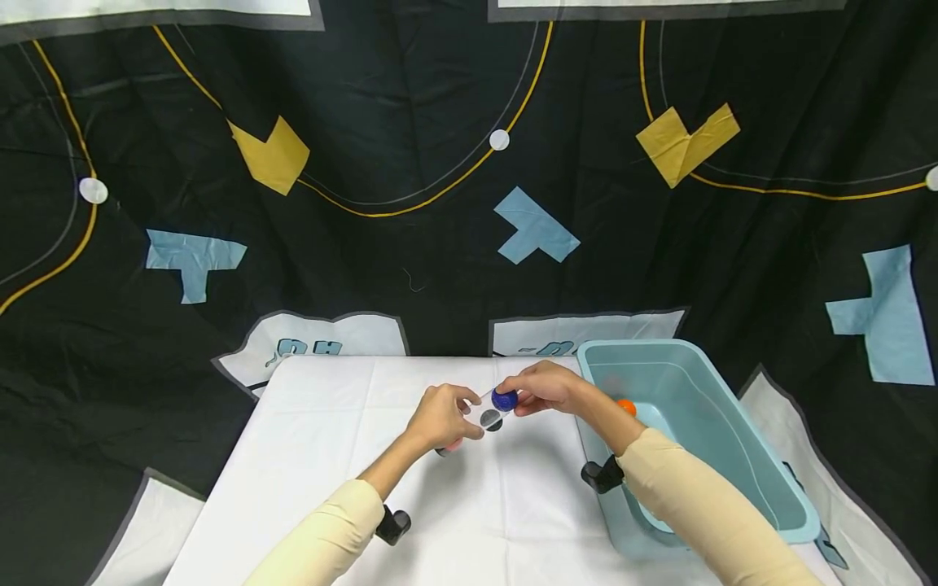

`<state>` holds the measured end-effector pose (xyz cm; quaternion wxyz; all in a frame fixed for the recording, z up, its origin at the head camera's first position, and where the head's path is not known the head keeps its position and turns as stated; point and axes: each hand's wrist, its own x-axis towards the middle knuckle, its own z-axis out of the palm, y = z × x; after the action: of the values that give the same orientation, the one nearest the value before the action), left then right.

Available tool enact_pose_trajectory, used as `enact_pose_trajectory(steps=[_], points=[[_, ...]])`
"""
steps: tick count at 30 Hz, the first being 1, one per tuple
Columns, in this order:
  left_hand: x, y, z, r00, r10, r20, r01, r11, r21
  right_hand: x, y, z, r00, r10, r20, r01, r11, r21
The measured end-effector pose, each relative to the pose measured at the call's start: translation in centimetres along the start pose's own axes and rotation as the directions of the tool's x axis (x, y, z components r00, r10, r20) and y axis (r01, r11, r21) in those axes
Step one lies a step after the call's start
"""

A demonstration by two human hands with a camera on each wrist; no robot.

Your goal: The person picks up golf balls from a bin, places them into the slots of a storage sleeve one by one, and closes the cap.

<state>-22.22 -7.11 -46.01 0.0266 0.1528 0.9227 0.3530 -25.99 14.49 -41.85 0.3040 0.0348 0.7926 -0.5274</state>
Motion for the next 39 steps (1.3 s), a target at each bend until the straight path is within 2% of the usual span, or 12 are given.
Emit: enact_pose_trajectory(steps=[10,18,24,32,39], points=[[0.0,0.1,-0.4,1.000,0.001,-0.006,-0.001,1.000,0.003,0.2,-0.1,0.6,1.000,0.010,0.008,-0.010,1.000,-0.011],[0.3,0.0,-0.4,1.000,0.018,-0.002,-0.018,1.000,0.013,0.2,-0.2,0.3,0.999,0.017,0.038,-0.017,1.000,0.013],[0.3,-0.1,-0.4,1.000,0.008,0.015,-0.008,1.000,0.003,0.3,-0.1,-0.2,0.997,0.029,0.070,-0.030,1.000,0.005],[0.1,-0.2,-0.6,1.000,-0.008,0.010,0.008,1.000,-0.003,-0.3,-0.4,-1.6,0.996,0.052,0.075,-0.047,0.997,-0.060],[-0.1,-0.8,-0.8,1.000,-0.015,0.008,0.015,1.000,-0.006,-1.6,-0.8,-4.1,1.000,0.007,-0.001,-0.007,0.999,-0.047]])
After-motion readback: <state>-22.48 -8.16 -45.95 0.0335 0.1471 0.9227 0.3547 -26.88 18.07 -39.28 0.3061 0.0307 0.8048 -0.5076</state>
